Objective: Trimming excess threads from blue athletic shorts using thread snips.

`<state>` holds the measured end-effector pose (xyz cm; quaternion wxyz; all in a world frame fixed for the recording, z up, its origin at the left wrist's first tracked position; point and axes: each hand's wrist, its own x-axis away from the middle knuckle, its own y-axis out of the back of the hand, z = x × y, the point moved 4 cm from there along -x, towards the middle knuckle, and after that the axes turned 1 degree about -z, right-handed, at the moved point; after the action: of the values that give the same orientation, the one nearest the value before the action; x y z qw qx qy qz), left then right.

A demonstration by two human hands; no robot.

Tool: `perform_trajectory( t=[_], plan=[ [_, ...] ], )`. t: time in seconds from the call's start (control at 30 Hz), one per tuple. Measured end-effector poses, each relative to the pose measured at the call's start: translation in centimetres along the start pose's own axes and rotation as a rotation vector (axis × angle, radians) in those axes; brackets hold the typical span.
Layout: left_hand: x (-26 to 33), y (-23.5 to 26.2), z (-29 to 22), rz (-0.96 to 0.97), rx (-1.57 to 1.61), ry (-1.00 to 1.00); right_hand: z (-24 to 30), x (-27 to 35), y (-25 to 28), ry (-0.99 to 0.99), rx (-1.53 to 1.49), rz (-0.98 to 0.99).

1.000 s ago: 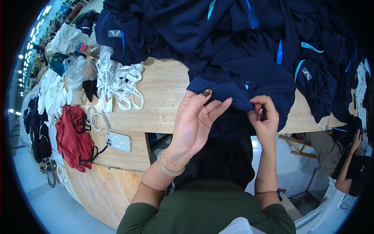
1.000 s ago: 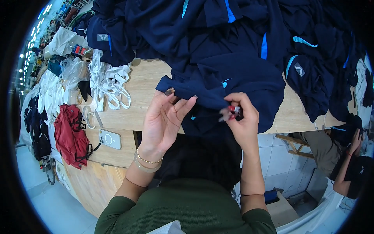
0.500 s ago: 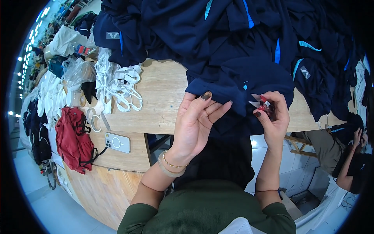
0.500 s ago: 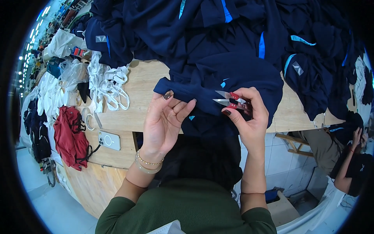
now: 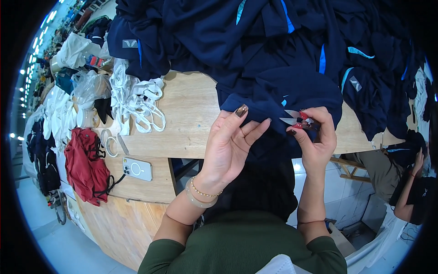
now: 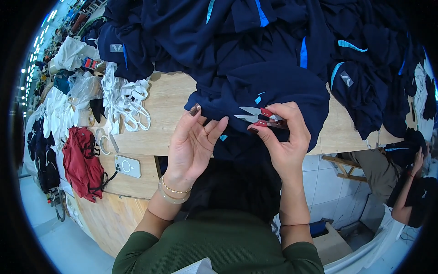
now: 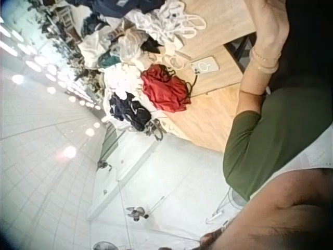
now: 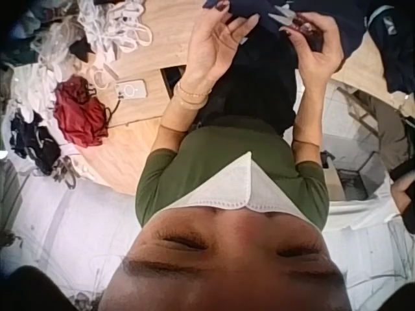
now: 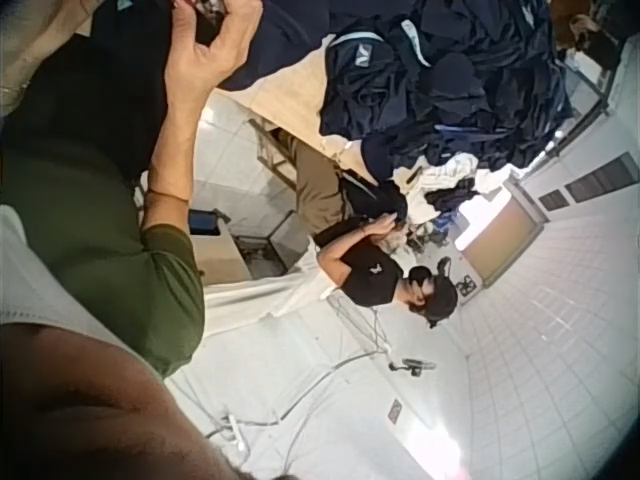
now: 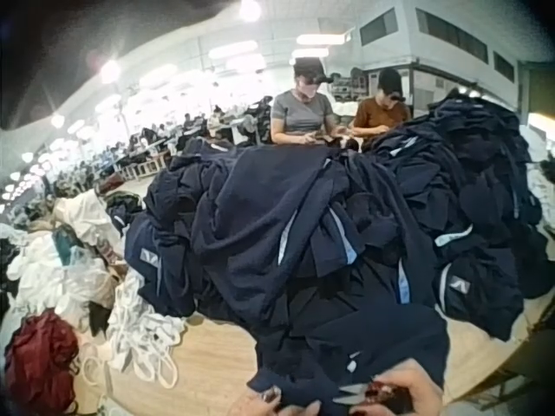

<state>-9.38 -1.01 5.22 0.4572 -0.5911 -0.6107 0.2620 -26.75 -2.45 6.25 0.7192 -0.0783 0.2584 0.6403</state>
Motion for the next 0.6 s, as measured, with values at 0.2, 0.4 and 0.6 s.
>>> perform_trajectory(
  t=[0.2,0.4,0.6],
  plan=[
    [-0.1,0.3,0.6,-0.021,0.059,0.068,0.5,0.4,-0.3,0.025,-0.015,-0.012],
    [-0.4,0.0,0.9,0.002,0.066,0.038,1.1,1.7,-0.7,-0.126,-0.238,-0.010],
    [-0.4,-0.2,0.8,-0.023,0.037,-0.019,3.0,3.1,-2.5,-0.456,-0.542,0.077]
  ],
)
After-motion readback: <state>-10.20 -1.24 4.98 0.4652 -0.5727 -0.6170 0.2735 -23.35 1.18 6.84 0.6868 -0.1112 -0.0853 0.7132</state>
